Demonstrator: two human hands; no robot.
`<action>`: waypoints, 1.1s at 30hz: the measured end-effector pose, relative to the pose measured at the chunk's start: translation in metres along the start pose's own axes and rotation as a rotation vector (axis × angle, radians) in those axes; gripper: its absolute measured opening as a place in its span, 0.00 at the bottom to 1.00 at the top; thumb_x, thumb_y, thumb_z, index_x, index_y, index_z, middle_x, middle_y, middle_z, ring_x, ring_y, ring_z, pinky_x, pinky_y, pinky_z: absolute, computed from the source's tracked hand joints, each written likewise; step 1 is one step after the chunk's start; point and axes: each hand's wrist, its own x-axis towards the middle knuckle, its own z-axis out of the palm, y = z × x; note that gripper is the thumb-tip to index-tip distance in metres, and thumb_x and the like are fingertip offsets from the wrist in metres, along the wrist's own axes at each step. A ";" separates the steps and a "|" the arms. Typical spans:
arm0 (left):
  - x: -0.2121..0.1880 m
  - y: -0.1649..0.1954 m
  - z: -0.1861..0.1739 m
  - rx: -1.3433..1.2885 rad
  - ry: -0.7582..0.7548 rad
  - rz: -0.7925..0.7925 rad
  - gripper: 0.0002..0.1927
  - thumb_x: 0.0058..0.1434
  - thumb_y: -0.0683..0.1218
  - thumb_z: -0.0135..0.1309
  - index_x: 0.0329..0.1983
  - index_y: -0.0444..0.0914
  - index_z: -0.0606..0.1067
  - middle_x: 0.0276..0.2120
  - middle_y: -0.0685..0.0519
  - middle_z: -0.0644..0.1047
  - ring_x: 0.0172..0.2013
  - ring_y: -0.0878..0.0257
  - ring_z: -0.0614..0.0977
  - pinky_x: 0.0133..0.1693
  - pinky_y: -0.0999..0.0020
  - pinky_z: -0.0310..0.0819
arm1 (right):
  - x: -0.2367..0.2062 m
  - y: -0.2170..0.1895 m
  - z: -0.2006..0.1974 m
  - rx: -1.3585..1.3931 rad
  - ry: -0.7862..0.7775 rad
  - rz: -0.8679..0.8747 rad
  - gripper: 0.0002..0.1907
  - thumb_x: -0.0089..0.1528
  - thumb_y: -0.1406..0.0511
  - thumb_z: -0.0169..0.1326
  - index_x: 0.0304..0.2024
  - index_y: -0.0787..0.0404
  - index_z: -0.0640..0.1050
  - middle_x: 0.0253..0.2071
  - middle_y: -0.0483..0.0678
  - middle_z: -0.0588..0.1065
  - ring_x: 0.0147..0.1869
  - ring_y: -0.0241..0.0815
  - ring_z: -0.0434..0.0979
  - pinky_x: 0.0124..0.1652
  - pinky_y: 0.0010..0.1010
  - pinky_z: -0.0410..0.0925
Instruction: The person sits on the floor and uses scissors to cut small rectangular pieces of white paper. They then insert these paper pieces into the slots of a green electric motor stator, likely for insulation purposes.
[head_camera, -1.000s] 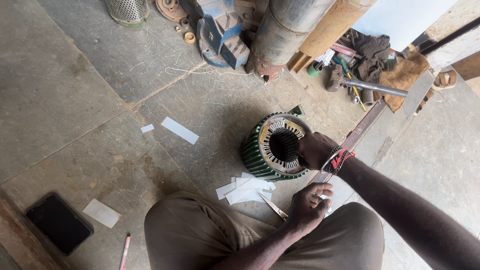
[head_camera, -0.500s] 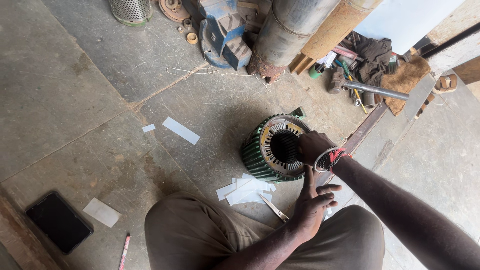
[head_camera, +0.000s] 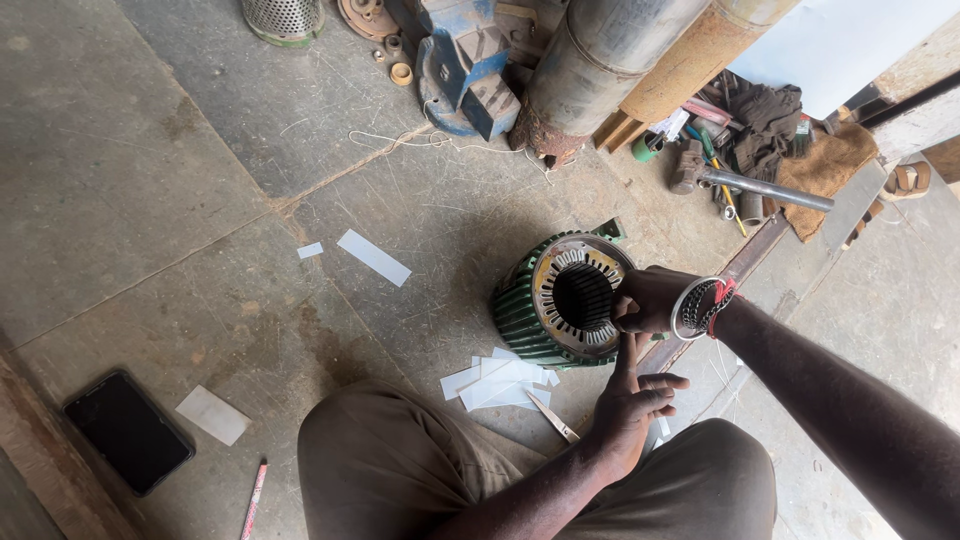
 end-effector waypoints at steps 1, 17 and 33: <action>-0.001 0.001 0.000 0.001 0.001 0.006 0.58 0.56 0.41 0.48 0.82 0.54 0.30 0.80 0.52 0.50 0.54 0.65 0.75 0.49 0.68 0.69 | -0.001 0.000 0.000 0.011 0.007 0.007 0.19 0.55 0.53 0.62 0.40 0.59 0.82 0.33 0.51 0.83 0.40 0.48 0.86 0.45 0.38 0.77; -0.002 -0.002 -0.005 -0.071 0.048 0.029 0.56 0.52 0.42 0.49 0.82 0.45 0.35 0.81 0.53 0.51 0.53 0.66 0.77 0.50 0.67 0.67 | -0.006 -0.002 -0.011 -0.056 -0.045 0.070 0.17 0.52 0.53 0.63 0.31 0.59 0.84 0.26 0.52 0.83 0.37 0.48 0.85 0.47 0.38 0.75; -0.001 0.048 -0.040 0.228 0.525 0.435 0.16 0.57 0.37 0.49 0.49 0.36 0.77 0.36 0.52 0.74 0.31 0.68 0.72 0.34 0.75 0.70 | 0.022 0.002 0.042 -0.255 0.222 -0.038 0.16 0.47 0.63 0.63 0.36 0.62 0.80 0.37 0.53 0.77 0.49 0.53 0.78 0.49 0.42 0.73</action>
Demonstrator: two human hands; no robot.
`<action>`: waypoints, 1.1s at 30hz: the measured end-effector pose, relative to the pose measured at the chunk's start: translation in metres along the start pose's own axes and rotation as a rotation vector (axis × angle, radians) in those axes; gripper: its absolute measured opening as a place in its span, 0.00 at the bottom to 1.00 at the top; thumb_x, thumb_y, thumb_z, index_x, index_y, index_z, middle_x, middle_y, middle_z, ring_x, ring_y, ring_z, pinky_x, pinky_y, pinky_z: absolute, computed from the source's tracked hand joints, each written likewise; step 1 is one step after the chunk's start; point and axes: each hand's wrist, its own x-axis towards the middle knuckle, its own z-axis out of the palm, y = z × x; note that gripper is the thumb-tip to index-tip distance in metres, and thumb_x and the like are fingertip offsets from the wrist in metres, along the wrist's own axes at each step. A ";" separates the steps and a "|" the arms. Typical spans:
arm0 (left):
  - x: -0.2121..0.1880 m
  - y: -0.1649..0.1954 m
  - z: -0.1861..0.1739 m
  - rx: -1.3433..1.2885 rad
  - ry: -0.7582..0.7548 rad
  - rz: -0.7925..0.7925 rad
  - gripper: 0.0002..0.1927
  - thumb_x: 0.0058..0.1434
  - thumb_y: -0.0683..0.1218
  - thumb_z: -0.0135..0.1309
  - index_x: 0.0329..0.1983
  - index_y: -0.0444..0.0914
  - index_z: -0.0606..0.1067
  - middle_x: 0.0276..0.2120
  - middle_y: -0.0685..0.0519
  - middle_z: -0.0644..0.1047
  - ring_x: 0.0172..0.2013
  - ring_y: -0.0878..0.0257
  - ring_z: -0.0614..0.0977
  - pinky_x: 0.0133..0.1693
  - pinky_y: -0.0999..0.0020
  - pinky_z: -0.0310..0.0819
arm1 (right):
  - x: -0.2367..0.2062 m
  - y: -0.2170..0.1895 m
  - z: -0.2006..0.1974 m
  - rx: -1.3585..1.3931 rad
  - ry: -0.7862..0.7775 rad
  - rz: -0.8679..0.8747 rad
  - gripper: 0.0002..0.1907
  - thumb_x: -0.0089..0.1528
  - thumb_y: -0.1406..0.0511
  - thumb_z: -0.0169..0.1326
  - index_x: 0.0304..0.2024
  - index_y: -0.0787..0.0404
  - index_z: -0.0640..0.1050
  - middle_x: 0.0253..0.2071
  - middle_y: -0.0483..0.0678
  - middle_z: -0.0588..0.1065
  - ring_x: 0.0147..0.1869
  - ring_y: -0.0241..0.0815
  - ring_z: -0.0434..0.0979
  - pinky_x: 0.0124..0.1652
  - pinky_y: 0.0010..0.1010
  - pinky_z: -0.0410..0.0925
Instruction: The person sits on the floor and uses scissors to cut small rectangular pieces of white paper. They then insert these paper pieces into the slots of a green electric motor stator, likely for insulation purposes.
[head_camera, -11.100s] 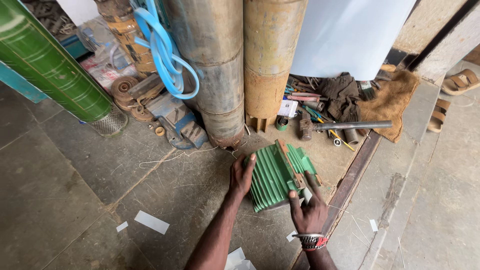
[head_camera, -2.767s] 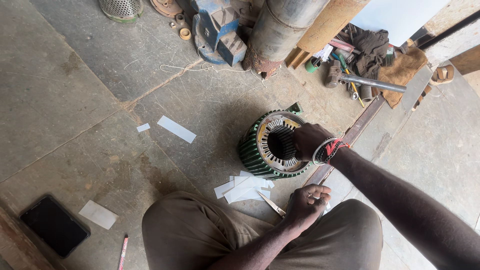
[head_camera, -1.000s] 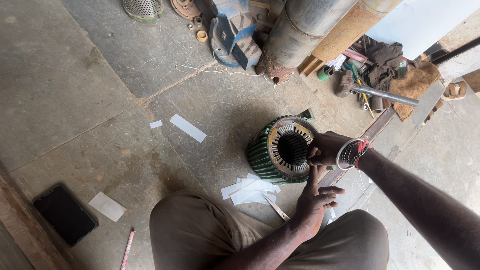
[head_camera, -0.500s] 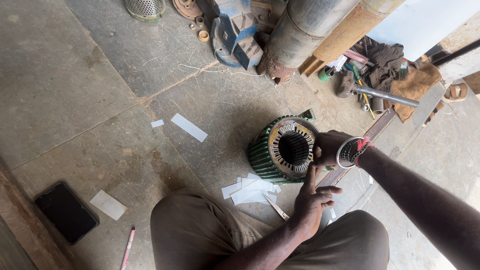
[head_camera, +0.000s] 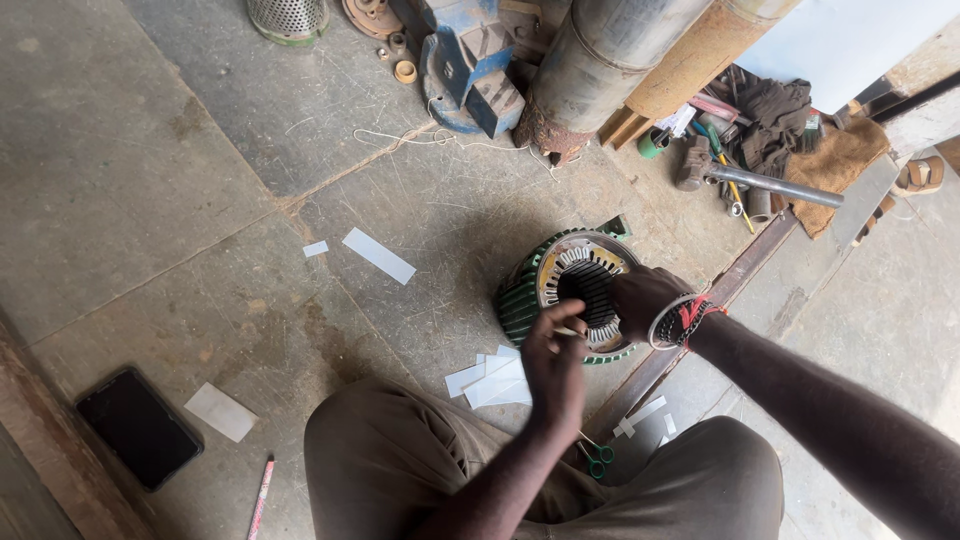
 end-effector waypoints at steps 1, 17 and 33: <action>0.009 0.005 -0.004 -0.036 0.028 0.011 0.17 0.55 0.37 0.49 0.48 0.36 0.77 0.36 0.52 0.75 0.33 0.68 0.74 0.35 0.75 0.72 | 0.001 0.002 0.003 0.027 0.044 -0.036 0.16 0.46 0.64 0.63 0.37 0.62 0.79 0.36 0.53 0.77 0.48 0.54 0.78 0.48 0.43 0.73; 0.043 0.036 -0.034 -0.016 0.029 -0.042 0.15 0.61 0.42 0.53 0.51 0.40 0.76 0.38 0.59 0.76 0.34 0.70 0.75 0.38 0.75 0.67 | -0.010 -0.003 -0.016 0.130 0.109 -0.070 0.09 0.47 0.65 0.63 0.29 0.62 0.82 0.30 0.57 0.79 0.39 0.57 0.82 0.41 0.44 0.76; 0.047 0.029 -0.038 0.079 0.024 -0.024 0.14 0.62 0.42 0.52 0.52 0.40 0.76 0.41 0.57 0.76 0.36 0.71 0.76 0.40 0.75 0.70 | -0.019 0.000 -0.002 0.080 0.128 -0.095 0.04 0.51 0.68 0.60 0.30 0.59 0.82 0.30 0.54 0.80 0.35 0.52 0.84 0.36 0.41 0.78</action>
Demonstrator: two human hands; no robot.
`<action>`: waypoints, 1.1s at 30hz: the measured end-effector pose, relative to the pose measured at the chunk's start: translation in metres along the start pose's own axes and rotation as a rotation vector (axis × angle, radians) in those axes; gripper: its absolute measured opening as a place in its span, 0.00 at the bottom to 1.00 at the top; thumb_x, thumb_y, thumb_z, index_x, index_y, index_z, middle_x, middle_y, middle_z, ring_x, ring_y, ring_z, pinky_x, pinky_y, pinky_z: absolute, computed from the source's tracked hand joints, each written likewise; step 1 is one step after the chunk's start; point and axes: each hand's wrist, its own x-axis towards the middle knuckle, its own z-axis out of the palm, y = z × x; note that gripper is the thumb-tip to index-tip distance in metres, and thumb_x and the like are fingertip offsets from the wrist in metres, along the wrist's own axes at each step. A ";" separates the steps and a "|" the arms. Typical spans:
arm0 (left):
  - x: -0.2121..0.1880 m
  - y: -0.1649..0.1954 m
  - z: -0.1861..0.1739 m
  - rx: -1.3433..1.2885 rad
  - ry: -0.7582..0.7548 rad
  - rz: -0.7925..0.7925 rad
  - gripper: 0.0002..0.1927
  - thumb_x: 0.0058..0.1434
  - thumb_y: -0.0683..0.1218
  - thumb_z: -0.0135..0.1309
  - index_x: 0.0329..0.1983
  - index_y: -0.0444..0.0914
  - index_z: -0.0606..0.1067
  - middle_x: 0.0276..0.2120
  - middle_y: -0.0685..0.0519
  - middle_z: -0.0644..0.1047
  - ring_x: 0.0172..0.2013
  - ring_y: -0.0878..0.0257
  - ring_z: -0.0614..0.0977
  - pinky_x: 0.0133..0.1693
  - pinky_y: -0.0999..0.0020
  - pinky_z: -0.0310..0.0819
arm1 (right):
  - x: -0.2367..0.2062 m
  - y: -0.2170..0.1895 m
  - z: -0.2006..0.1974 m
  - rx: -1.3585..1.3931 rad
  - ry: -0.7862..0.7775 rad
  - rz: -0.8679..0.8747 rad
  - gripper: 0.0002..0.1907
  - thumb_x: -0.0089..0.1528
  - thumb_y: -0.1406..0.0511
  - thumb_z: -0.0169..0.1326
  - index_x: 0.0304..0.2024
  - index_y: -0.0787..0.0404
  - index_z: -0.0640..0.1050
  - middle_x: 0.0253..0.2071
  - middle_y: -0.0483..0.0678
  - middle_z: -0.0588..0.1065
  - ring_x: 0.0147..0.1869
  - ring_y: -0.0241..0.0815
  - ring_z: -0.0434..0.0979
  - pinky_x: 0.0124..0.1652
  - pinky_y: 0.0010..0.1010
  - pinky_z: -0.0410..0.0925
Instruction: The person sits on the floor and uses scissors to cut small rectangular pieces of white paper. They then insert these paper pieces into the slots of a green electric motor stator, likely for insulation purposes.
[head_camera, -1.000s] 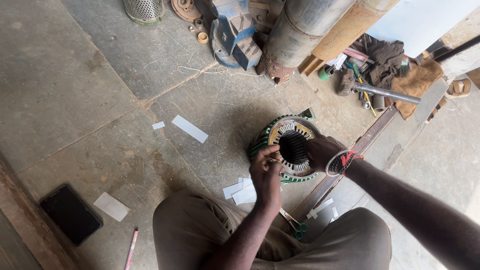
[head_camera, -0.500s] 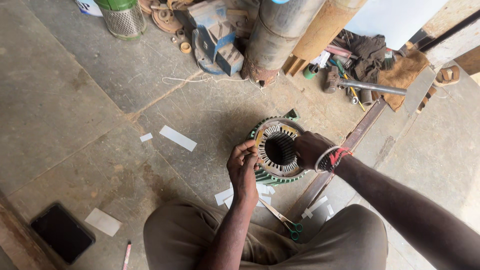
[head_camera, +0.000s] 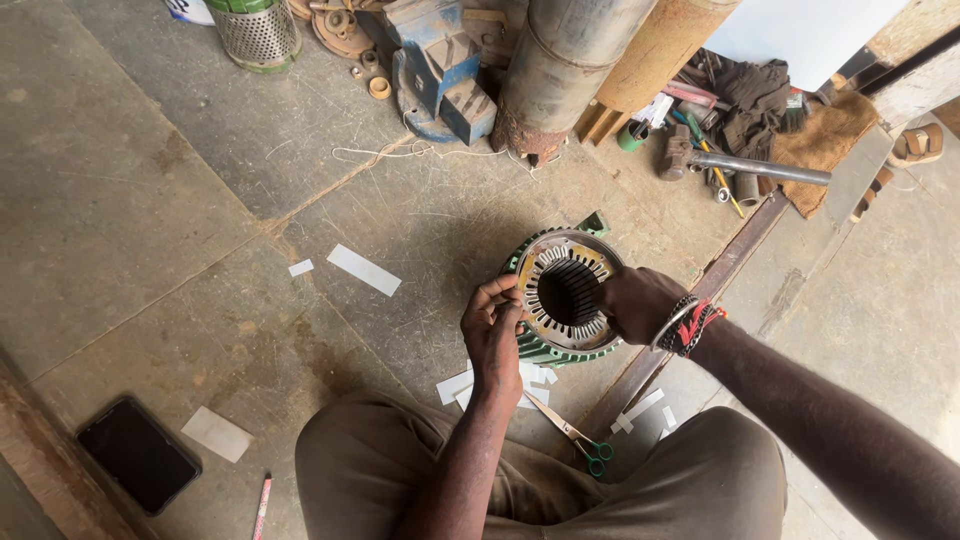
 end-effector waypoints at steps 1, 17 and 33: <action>0.000 0.001 0.000 -0.010 0.001 0.001 0.14 0.62 0.42 0.51 0.51 0.39 0.76 0.41 0.57 0.76 0.36 0.71 0.76 0.40 0.75 0.69 | 0.001 0.001 0.004 -0.016 0.010 -0.021 0.05 0.50 0.68 0.60 0.30 0.59 0.82 0.29 0.54 0.80 0.35 0.53 0.83 0.36 0.42 0.77; 0.105 -0.033 -0.020 0.282 -0.037 0.015 0.19 0.62 0.48 0.56 0.54 0.36 0.78 0.52 0.49 0.80 0.53 0.60 0.79 0.56 0.64 0.70 | -0.017 0.054 0.087 1.114 0.606 0.534 0.24 0.65 0.55 0.58 0.59 0.61 0.77 0.56 0.54 0.79 0.60 0.50 0.79 0.56 0.37 0.71; 0.164 -0.038 -0.027 0.132 -0.315 -0.098 0.22 0.69 0.54 0.53 0.51 0.31 0.82 0.42 0.48 0.85 0.39 0.64 0.86 0.42 0.67 0.82 | 0.018 0.018 0.107 1.788 0.738 0.061 0.40 0.55 0.74 0.62 0.70 0.71 0.65 0.73 0.56 0.66 0.68 0.42 0.69 0.64 0.35 0.64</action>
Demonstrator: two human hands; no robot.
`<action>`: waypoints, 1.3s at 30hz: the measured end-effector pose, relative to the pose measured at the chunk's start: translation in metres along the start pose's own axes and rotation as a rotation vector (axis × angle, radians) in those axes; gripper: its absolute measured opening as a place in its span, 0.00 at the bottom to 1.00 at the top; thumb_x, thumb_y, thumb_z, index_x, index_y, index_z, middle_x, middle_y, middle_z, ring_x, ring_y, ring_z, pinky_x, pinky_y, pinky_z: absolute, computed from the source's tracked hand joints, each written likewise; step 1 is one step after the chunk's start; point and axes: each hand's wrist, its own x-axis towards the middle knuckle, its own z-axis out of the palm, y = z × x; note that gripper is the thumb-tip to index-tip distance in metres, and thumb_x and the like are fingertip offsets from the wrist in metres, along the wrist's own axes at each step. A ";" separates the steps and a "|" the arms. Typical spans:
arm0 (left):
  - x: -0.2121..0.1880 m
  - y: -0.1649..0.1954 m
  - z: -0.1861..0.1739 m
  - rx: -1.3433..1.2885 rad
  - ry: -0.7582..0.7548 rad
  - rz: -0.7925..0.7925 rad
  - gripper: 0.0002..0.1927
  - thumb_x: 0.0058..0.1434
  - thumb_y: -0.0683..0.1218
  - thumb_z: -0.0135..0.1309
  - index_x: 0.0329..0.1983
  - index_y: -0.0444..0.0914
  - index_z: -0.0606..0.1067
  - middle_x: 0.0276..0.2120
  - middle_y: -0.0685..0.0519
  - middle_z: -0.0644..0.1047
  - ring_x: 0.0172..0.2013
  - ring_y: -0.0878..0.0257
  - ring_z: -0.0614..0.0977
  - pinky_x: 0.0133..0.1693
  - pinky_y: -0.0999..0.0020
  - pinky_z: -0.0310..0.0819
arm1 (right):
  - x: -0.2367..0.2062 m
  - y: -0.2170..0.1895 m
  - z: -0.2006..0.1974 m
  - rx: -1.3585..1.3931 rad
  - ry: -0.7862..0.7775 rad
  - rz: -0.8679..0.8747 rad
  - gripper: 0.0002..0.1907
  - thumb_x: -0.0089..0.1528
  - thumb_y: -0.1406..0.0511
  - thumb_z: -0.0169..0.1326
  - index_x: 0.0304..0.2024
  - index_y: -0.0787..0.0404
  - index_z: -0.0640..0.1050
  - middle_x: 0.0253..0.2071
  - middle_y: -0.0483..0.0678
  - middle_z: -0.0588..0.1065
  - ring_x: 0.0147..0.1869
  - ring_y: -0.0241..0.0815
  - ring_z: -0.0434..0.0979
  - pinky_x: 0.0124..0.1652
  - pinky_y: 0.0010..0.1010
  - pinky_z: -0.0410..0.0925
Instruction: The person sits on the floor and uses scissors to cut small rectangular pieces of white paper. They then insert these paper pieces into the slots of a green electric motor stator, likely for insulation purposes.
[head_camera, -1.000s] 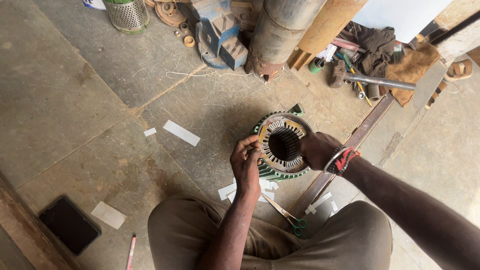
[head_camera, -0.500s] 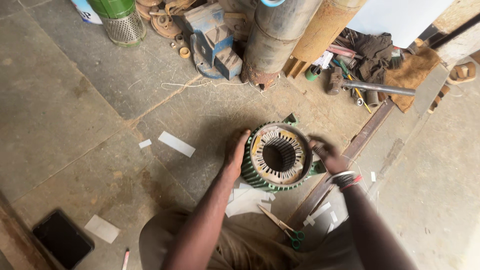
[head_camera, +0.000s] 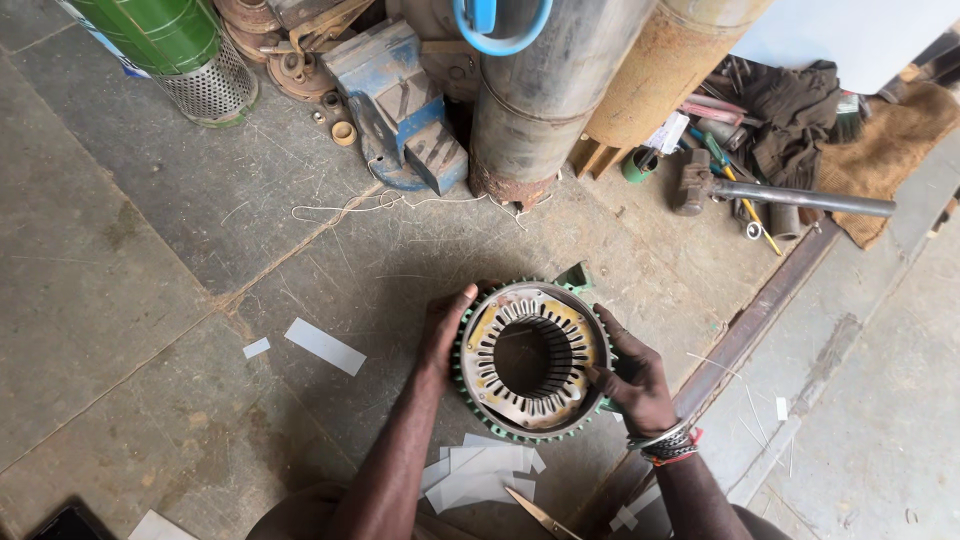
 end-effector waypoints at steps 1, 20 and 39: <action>0.000 0.010 0.000 0.009 0.010 0.008 0.22 0.68 0.55 0.55 0.52 0.31 0.82 0.42 0.47 0.84 0.39 0.64 0.85 0.43 0.67 0.81 | 0.004 0.000 0.003 -0.022 -0.020 -0.027 0.41 0.55 0.75 0.61 0.71 0.69 0.64 0.73 0.56 0.66 0.68 0.41 0.69 0.64 0.33 0.63; -0.031 0.103 0.003 0.861 -0.293 0.721 0.20 0.54 0.57 0.66 0.47 0.46 0.85 0.49 0.58 0.85 0.59 0.63 0.79 0.68 0.57 0.68 | -0.023 0.068 0.055 -0.397 0.128 -0.454 0.48 0.61 0.57 0.56 0.74 0.77 0.55 0.74 0.66 0.63 0.76 0.53 0.65 0.72 0.40 0.58; -0.080 0.084 0.029 1.069 -0.206 0.857 0.23 0.50 0.59 0.67 0.49 0.51 0.84 0.58 0.59 0.79 0.68 0.53 0.69 0.74 0.48 0.52 | -0.024 0.077 0.029 -0.359 0.029 -0.405 0.43 0.56 0.48 0.55 0.63 0.73 0.69 0.51 0.55 0.78 0.55 0.45 0.79 0.57 0.35 0.71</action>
